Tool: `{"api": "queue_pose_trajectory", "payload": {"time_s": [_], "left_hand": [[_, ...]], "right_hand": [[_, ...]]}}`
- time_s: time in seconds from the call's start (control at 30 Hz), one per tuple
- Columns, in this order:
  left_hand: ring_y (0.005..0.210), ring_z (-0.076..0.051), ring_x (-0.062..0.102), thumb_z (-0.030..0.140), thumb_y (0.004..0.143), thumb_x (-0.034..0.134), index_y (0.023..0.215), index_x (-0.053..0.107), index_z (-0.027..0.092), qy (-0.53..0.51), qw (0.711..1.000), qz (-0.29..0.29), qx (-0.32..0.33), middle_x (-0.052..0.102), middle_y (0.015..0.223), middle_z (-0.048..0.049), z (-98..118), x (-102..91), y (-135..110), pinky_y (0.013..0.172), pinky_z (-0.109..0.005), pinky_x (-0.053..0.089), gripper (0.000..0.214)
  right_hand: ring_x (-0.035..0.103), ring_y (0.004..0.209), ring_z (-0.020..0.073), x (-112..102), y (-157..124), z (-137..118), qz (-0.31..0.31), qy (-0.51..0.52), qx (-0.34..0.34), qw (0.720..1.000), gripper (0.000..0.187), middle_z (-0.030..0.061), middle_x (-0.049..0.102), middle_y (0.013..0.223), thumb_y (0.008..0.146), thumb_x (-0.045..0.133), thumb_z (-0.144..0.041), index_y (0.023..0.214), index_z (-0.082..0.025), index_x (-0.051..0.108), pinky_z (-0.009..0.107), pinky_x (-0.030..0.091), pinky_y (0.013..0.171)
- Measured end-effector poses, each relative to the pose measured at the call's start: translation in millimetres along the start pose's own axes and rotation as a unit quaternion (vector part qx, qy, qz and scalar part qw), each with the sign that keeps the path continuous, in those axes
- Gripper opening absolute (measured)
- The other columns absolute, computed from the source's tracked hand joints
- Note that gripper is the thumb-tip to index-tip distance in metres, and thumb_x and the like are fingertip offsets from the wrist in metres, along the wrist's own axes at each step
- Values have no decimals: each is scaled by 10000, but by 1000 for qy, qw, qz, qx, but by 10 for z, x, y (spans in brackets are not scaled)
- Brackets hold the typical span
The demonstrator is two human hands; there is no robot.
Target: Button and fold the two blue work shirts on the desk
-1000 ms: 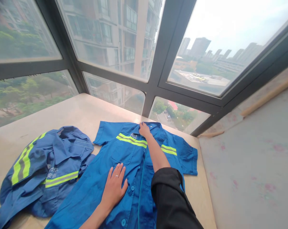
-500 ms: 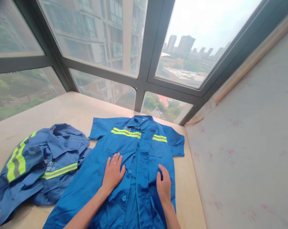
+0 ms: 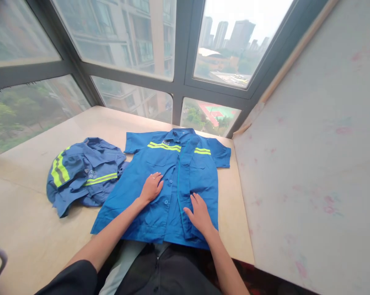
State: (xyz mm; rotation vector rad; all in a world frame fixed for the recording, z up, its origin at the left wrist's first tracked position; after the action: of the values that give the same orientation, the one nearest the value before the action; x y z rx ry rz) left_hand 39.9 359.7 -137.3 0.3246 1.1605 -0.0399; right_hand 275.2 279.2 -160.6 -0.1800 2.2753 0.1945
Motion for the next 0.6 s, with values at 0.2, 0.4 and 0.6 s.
{"api": "queue_pose_trajectory", "payload": {"time_s": [0.2,0.4,0.6], "left_hand": [[1286,-244,479,295,966,427,1249,613,169,-8,996,-37,77,535,1392,-122,560,-114,-13,1073,-397,398,362],[1178,-306,527,229,888,507,1069,672,137,21,992,-128,-6,590,1249,-171,661,125,483,972,-450,441,262],[1057,-258,610,139,852,522,1064,669,126,-38,985,-126,-112,638,1128,-168,262,226,782,910,-382,481,258]], "right_hand": [[618,1068,254,-10,-78,-21,18,121,81,989,444,125,649,1197,830,561,-391,1206,-165,625,424,508,940],[612,794,223,-99,-62,8,-7,59,105,993,437,76,653,874,760,597,-313,1152,-142,684,384,508,818],[616,749,214,-84,-194,155,-72,86,84,990,392,66,672,829,814,511,-301,1117,-157,714,366,500,767]]}}
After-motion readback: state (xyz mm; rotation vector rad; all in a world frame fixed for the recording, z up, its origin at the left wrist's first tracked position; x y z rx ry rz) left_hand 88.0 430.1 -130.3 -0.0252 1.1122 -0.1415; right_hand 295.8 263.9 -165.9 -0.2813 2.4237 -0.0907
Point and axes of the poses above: each hand's wrist, its own y-axis towards the middle knuckle, its own x-axis out of the palm, z = x × y, the point moved 10 cm from there along y, towards the middle knuckle
